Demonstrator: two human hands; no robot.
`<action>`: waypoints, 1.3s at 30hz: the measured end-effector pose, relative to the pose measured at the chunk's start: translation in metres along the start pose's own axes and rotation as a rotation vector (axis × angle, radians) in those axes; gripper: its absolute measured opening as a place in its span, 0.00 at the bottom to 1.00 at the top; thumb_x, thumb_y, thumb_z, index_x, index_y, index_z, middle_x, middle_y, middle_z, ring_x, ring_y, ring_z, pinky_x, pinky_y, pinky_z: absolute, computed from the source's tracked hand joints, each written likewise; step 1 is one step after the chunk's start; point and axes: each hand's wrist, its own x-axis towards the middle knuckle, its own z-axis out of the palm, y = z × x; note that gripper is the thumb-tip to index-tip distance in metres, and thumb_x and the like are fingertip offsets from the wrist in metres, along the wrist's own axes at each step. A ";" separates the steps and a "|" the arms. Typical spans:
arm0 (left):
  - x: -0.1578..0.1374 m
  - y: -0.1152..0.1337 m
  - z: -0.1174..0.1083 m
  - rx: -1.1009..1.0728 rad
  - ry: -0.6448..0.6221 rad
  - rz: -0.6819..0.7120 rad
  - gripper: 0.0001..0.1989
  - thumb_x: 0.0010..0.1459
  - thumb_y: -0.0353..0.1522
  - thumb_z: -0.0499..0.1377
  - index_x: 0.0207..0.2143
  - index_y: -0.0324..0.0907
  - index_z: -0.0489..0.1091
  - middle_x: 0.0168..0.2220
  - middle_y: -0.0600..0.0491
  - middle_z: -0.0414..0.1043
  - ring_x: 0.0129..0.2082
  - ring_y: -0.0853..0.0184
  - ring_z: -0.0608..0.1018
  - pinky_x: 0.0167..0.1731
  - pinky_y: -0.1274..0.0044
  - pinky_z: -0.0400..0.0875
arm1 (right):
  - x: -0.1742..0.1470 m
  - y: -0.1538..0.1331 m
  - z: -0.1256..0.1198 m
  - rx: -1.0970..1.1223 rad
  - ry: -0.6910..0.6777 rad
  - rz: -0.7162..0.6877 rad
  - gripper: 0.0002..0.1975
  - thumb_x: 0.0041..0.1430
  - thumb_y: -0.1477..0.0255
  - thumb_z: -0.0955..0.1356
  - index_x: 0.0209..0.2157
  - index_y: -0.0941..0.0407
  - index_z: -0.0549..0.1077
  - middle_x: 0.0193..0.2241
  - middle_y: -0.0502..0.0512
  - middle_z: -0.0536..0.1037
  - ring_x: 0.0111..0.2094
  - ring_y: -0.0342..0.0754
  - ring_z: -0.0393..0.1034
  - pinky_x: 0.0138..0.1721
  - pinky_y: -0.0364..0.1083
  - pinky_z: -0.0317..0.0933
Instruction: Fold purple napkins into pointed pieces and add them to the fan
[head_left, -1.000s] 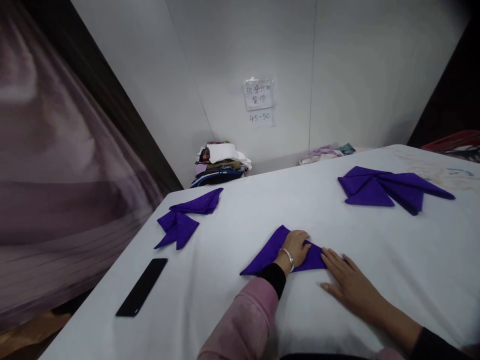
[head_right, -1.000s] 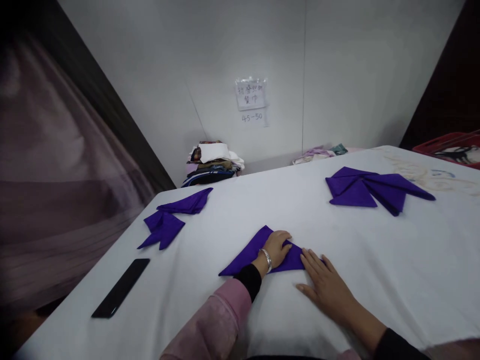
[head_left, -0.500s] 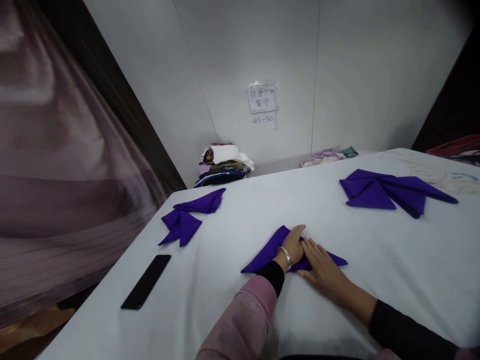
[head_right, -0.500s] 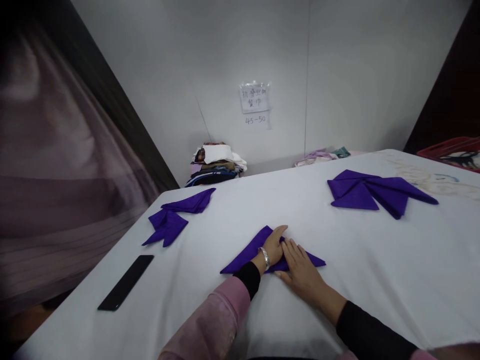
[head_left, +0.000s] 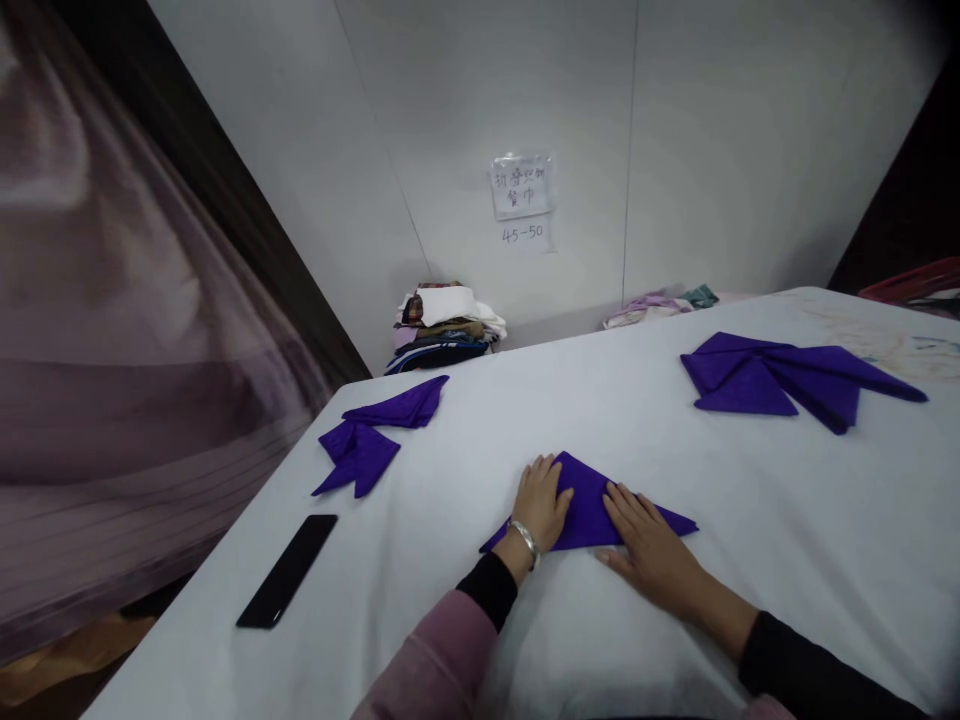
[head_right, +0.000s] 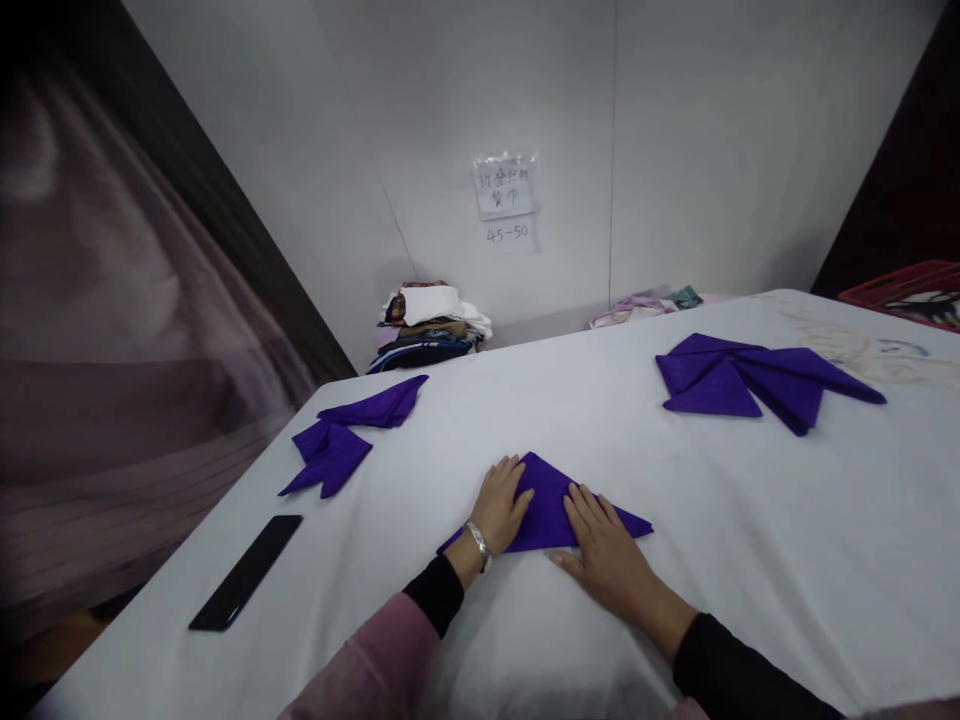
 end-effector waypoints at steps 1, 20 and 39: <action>-0.005 0.000 0.001 0.066 -0.047 0.002 0.25 0.59 0.39 0.49 0.57 0.38 0.56 0.61 0.43 0.52 0.62 0.56 0.51 0.60 0.58 0.44 | 0.000 0.000 0.000 0.000 -0.005 0.004 0.37 0.58 0.50 0.57 0.61 0.62 0.52 0.61 0.66 0.53 0.62 0.57 0.43 0.58 0.59 0.45; -0.005 0.000 0.015 0.211 -0.186 0.054 0.33 0.59 0.47 0.44 0.61 0.38 0.50 0.64 0.44 0.44 0.63 0.56 0.47 0.59 0.57 0.41 | 0.023 -0.012 -0.023 0.041 -0.061 -0.002 0.38 0.57 0.50 0.57 0.61 0.61 0.52 0.61 0.65 0.50 0.62 0.56 0.39 0.60 0.59 0.39; -0.010 -0.008 0.005 0.129 -0.172 -0.003 0.30 0.58 0.37 0.47 0.61 0.38 0.48 0.63 0.45 0.46 0.63 0.59 0.48 0.60 0.62 0.43 | 0.086 -0.012 -0.002 0.150 -0.178 -0.015 0.34 0.62 0.53 0.51 0.61 0.60 0.50 0.61 0.61 0.52 0.62 0.50 0.41 0.60 0.56 0.39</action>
